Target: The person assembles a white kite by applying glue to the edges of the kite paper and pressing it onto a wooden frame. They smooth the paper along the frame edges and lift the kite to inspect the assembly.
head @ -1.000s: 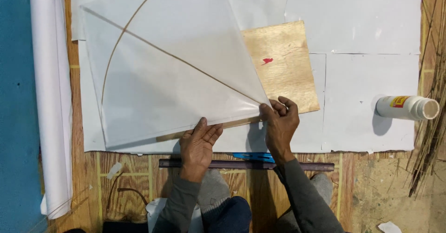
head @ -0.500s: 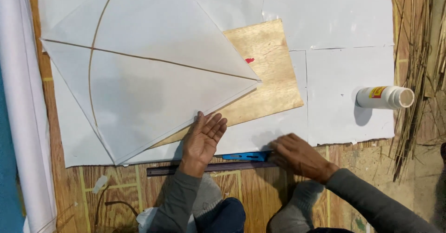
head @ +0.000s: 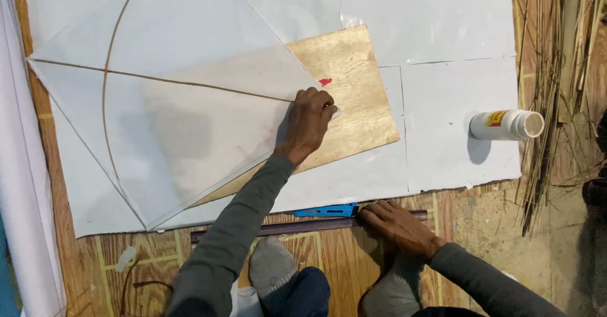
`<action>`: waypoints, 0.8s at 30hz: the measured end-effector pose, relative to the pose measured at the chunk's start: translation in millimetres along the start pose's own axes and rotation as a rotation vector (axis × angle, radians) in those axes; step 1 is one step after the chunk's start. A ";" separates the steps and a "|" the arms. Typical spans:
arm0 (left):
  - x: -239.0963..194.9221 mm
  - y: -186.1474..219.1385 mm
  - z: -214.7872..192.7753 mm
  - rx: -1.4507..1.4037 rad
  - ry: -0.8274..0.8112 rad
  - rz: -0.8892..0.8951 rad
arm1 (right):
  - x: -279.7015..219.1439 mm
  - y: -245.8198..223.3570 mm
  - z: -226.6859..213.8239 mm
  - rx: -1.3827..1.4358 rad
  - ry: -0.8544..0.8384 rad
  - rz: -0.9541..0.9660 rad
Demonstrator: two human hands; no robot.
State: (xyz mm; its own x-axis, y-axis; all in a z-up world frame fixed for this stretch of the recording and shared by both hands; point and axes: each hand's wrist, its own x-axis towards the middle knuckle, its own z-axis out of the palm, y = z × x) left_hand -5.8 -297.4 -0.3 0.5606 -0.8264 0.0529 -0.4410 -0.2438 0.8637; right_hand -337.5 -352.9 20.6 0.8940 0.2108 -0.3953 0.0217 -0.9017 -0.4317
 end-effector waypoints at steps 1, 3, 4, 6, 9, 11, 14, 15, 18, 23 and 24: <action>2.4 -0.8 4.1 -0.003 0.000 0.001 | 0.1 0.3 0.1 -0.001 -0.001 0.003; 8.9 -2.4 12.0 0.177 -0.073 -0.036 | 1.3 1.2 0.1 0.053 -0.010 0.008; 9.9 -3.7 15.5 0.175 -0.074 -0.034 | 1.1 0.6 0.4 0.053 -0.010 0.010; 10.6 -6.6 22.9 0.273 -0.044 0.001 | 0.3 -1.5 1.8 -0.031 0.022 0.022; 12.4 -9.6 26.3 0.264 -0.022 0.006 | -3.2 2.2 11.6 -0.006 0.056 0.036; 10.7 -11.5 30.3 0.343 -0.068 0.029 | 3.2 -3.1 -6.6 -0.007 0.180 -0.017; 11.6 -8.6 33.4 0.435 -0.104 0.021 | 5.3 -4.3 -12.3 0.004 0.293 -0.054; 12.9 -6.1 33.6 0.447 -0.094 -0.006 | 4.8 -4.0 -11.1 0.016 0.282 -0.036; 13.1 3.9 27.4 0.463 -0.129 -0.010 | 2.5 0.1 1.1 0.003 0.294 -0.040; 22.6 -45.9 38.6 0.080 -0.111 -0.065 | 2.9 -9.6 -11.6 -0.002 0.303 -0.027; 23.6 -46.1 31.5 -0.098 -0.046 -0.027 | 2.9 -9.4 -13.7 -0.008 0.308 -0.031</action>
State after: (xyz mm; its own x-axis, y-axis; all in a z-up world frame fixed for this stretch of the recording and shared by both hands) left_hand 5.6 -321.6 -54.7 0.5377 -0.8431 0.0076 -0.3542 -0.2176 0.9095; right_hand -328.9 -348.9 34.6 0.9864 0.1152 -0.1175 0.0536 -0.9000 -0.4326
